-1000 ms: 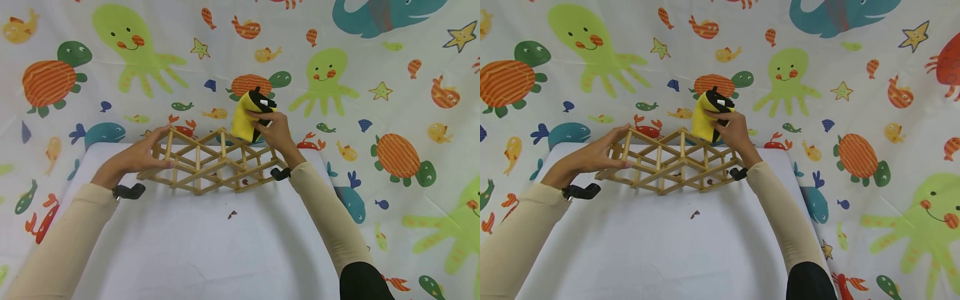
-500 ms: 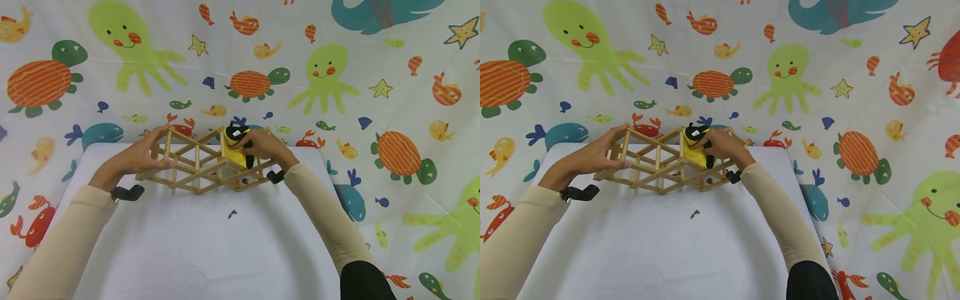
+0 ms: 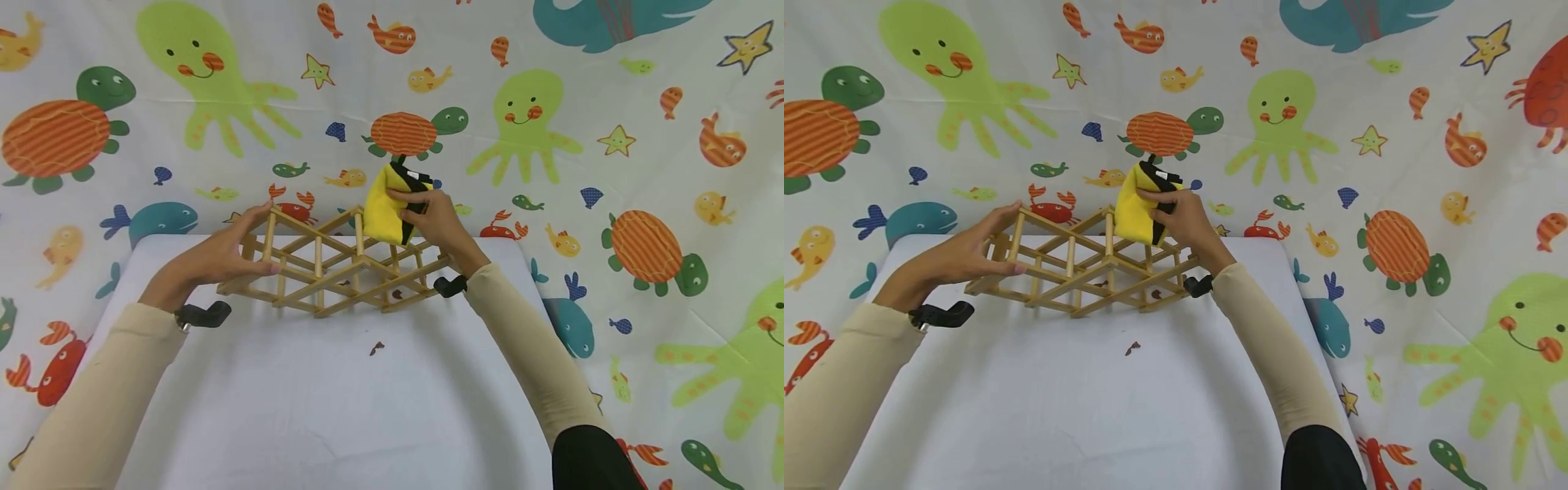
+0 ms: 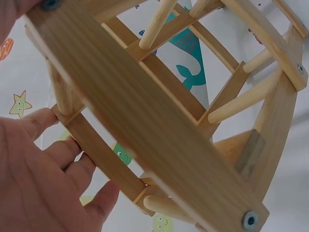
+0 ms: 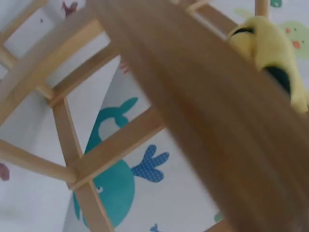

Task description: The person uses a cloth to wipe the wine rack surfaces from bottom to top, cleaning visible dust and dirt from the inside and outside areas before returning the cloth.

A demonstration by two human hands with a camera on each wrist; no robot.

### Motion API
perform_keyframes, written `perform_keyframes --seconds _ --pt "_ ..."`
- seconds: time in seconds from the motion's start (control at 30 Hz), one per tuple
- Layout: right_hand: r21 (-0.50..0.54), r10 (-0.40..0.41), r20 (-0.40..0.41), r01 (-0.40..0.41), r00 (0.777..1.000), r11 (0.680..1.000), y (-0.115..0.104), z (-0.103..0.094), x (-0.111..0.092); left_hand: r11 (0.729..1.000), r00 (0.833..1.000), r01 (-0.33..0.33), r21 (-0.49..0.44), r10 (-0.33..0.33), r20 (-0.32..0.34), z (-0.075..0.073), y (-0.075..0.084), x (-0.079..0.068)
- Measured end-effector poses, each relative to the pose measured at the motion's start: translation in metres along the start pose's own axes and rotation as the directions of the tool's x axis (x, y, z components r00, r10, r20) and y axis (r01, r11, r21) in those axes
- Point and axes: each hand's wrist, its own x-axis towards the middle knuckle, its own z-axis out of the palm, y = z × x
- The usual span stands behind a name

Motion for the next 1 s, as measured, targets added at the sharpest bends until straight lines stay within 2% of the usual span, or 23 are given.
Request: perform_keyframes --seconds 0.07,0.13,0.23,0.33,0.4,0.47,0.57,0.67,0.77,0.83,0.87,0.93,1.0 --pt "0.008 -0.004 0.028 0.004 1.0 1.0 0.002 -0.002 -0.002 1.0 1.0 0.0 -0.004 0.0 0.003 0.001 0.0 0.001" --pt "-0.072 -0.009 0.121 0.018 0.993 0.997 0.002 -0.002 -0.003 1.0 1.0 0.002 0.001 -0.002 0.009 0.002 0.0 0.002" --pt "-0.186 -0.04 0.309 0.101 0.95 0.977 0.002 -0.002 -0.001 1.0 1.0 0.008 0.01 -0.008 0.01 0.002 0.001 0.003" --pt "-0.231 -0.075 0.424 0.188 0.902 0.955 0.0 -0.001 0.004 1.0 1.0 0.009 0.006 -0.009 0.003 0.001 0.002 0.002" --pt "-0.233 -0.079 0.474 0.212 0.877 0.949 -0.001 0.0 0.009 1.0 1.0 0.011 0.003 -0.011 0.001 0.001 0.002 0.002" --pt "-0.25 -0.053 0.505 0.205 0.862 0.946 -0.001 0.002 0.013 1.0 1.0 0.01 -0.001 -0.01 0.0 0.0 0.003 0.002" --pt "-0.303 0.003 0.508 0.175 0.861 0.937 -0.002 0.007 0.019 1.0 1.0 -0.001 -0.007 0.001 -0.003 -0.001 0.003 0.001" --pt "-0.338 0.043 0.457 0.129 0.888 0.932 -0.004 0.01 0.021 1.0 1.0 -0.011 -0.006 0.011 -0.007 -0.004 0.0 0.001" --pt "-0.292 0.027 0.326 0.073 0.945 0.954 -0.004 0.009 0.019 1.0 1.0 -0.012 -0.003 0.012 -0.01 -0.006 -0.002 0.002" --pt "-0.14 -0.016 0.179 0.041 0.984 0.989 -0.002 0.006 0.017 1.0 1.0 -0.011 -0.006 0.011 -0.012 -0.007 -0.003 0.002" --pt "-0.03 -0.037 0.091 0.04 0.995 0.999 -0.001 0.004 0.017 1.0 1.0 -0.013 -0.008 0.013 -0.012 -0.007 -0.003 0.002" --pt "0.165 -0.077 -0.081 0.09 0.994 0.982 0.002 -0.002 0.015 1.0 1.0 -0.02 -0.011 0.019 -0.009 -0.007 -0.003 0.003" --pt "0.294 -0.096 -0.208 0.155 0.973 0.943 0.004 -0.007 0.014 1.0 1.0 -0.026 -0.014 0.026 -0.001 -0.008 -0.003 0.005"
